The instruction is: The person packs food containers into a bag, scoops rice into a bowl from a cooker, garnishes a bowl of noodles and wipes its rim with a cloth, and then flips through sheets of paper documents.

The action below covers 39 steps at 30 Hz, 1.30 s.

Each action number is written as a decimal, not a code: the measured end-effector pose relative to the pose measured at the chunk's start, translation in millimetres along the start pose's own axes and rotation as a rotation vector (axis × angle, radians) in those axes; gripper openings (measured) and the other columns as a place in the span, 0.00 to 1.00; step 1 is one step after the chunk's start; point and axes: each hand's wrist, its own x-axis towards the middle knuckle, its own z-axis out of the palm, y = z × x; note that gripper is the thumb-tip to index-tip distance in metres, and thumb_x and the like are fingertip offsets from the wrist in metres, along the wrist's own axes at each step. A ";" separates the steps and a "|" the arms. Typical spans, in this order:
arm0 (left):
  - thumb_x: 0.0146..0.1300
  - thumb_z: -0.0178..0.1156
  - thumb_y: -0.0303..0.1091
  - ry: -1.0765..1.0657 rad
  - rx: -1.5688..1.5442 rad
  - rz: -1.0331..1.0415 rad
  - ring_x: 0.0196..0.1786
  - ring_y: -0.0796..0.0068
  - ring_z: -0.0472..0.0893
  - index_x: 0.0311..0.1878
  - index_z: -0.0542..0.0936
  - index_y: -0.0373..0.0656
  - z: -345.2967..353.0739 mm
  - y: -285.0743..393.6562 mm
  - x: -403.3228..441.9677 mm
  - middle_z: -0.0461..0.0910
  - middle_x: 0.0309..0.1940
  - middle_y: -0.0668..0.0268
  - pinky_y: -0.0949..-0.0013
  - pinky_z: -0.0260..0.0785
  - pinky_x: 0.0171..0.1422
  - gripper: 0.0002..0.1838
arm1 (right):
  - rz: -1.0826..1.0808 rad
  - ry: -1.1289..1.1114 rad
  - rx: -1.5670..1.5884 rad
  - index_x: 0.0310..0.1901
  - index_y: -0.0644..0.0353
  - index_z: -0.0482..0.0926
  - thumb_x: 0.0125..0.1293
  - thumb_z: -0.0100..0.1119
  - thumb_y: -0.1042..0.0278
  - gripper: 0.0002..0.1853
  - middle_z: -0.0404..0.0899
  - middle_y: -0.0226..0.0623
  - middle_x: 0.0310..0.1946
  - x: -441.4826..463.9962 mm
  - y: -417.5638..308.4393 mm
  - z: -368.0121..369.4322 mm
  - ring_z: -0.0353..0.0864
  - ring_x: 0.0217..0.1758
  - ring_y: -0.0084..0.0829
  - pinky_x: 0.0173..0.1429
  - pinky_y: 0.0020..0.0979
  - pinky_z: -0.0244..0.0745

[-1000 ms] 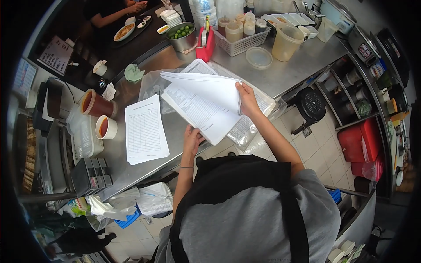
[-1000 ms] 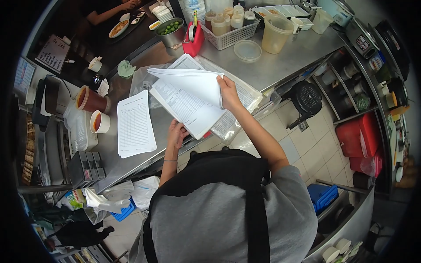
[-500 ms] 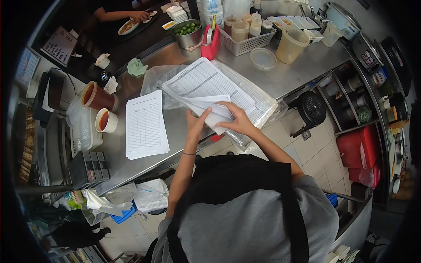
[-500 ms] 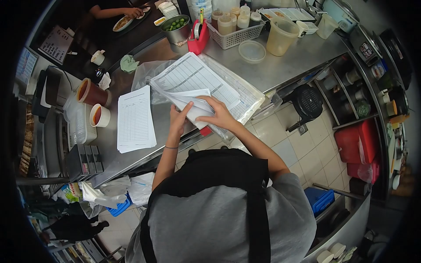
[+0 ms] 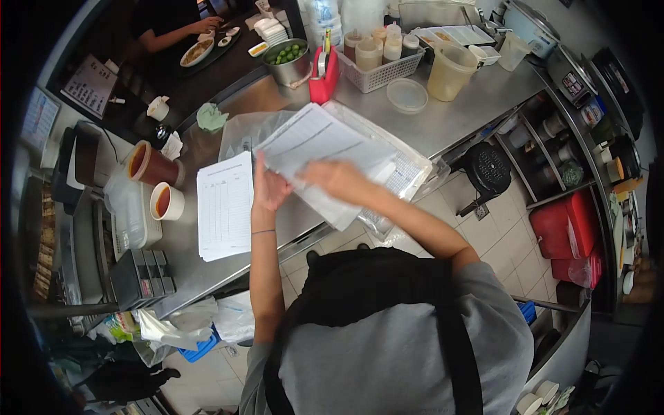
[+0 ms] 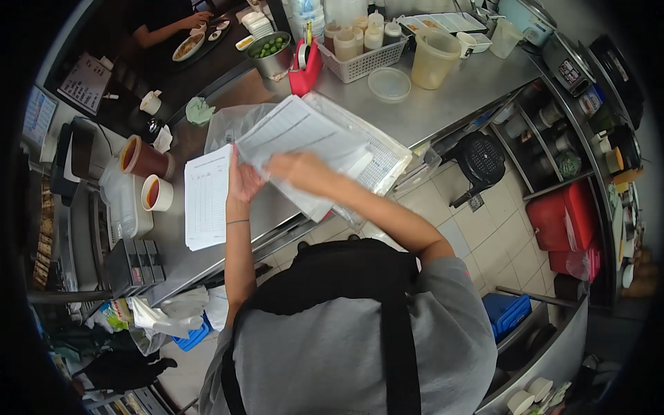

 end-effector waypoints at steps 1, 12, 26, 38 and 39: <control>0.60 0.58 0.38 -0.005 0.173 0.028 0.54 0.55 0.74 0.65 0.56 0.36 -23.2 -1.4 11.0 0.67 0.57 0.49 0.59 0.71 0.55 0.34 | -0.072 0.017 -0.021 0.44 0.53 0.77 0.50 0.55 0.75 0.17 0.76 0.33 0.37 -2.8 -14.6 6.9 0.80 0.34 0.35 0.36 0.34 0.77; 0.54 0.60 0.22 0.277 0.248 0.491 0.53 0.62 0.74 0.62 0.63 0.35 -93.4 -3.6 -133.5 0.71 0.54 0.54 0.64 0.68 0.55 0.31 | 0.196 -0.318 0.341 0.67 0.49 0.57 0.55 0.61 0.58 0.38 0.51 0.41 0.69 -62.0 -31.8 -36.2 0.52 0.71 0.41 0.70 0.54 0.44; 0.55 0.60 0.26 0.427 0.175 0.670 0.43 0.63 0.79 0.54 0.70 0.33 -185.8 -7.3 -171.4 0.77 0.44 0.54 0.65 0.74 0.46 0.22 | 0.093 -0.333 -0.062 0.57 0.54 0.70 0.54 0.57 0.64 0.26 0.66 0.40 0.60 -86.8 0.4 15.0 0.56 0.69 0.41 0.67 0.58 0.47; 0.58 0.58 0.30 0.419 0.089 0.773 0.42 0.61 0.79 0.56 0.66 0.29 -137.3 -12.8 -188.6 0.74 0.46 0.50 0.64 0.75 0.45 0.24 | 0.461 0.091 0.361 0.55 0.63 0.71 0.57 0.50 0.77 0.21 0.75 0.42 0.50 -33.8 18.0 3.9 0.75 0.52 0.38 0.51 0.36 0.72; 0.58 0.58 0.30 0.456 0.084 0.774 0.42 0.61 0.79 0.56 0.66 0.29 -131.4 -11.5 -193.3 0.74 0.46 0.49 0.64 0.75 0.45 0.24 | 0.587 0.253 0.548 0.53 0.64 0.73 0.64 0.48 0.74 0.16 0.77 0.37 0.47 -29.0 30.0 -13.6 0.76 0.48 0.32 0.50 0.31 0.73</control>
